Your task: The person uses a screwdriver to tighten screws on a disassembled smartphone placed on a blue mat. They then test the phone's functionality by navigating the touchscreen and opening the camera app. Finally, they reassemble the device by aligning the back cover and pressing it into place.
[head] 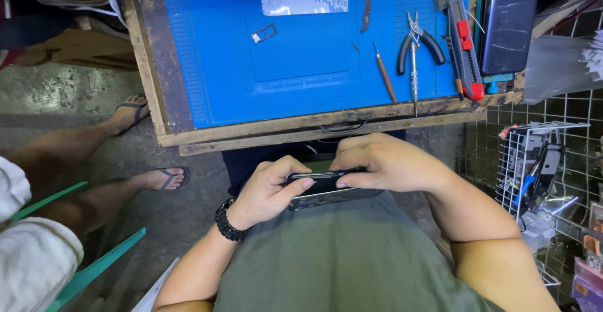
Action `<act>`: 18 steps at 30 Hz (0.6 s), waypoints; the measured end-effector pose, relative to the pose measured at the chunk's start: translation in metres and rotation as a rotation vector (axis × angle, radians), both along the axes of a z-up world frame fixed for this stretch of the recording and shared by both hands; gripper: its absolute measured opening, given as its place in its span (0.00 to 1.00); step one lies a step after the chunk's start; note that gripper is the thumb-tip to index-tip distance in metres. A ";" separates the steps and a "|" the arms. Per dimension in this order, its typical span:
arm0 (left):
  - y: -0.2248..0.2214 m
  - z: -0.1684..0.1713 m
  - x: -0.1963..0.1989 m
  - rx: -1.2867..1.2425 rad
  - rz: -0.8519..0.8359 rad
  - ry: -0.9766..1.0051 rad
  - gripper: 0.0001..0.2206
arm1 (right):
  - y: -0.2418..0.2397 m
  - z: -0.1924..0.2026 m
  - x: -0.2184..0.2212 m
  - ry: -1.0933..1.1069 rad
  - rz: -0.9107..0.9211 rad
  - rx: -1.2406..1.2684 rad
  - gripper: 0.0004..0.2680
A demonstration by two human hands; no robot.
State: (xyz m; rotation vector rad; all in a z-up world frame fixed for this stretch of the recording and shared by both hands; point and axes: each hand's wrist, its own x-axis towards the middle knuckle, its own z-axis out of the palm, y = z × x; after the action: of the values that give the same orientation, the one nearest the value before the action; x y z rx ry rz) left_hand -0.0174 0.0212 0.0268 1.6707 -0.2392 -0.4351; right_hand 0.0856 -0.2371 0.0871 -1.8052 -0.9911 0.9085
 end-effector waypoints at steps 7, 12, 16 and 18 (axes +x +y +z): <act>-0.001 0.008 0.000 -0.048 -0.010 -0.077 0.09 | -0.011 0.005 -0.011 -0.043 -0.088 -0.016 0.08; -0.002 0.009 0.003 -0.017 -0.039 -0.169 0.08 | -0.011 0.004 -0.013 -0.110 -0.095 0.018 0.07; -0.003 0.008 0.004 0.010 -0.032 -0.210 0.07 | -0.011 0.005 -0.013 -0.176 -0.095 0.049 0.07; -0.003 0.007 0.003 -0.001 -0.027 -0.201 0.07 | -0.011 0.005 -0.014 -0.202 -0.081 0.046 0.07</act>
State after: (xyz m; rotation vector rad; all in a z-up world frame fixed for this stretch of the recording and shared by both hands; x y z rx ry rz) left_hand -0.0146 0.0184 0.0342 1.7129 -0.4103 -0.2865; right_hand 0.0716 -0.2479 0.0918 -1.9107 -1.0461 0.6582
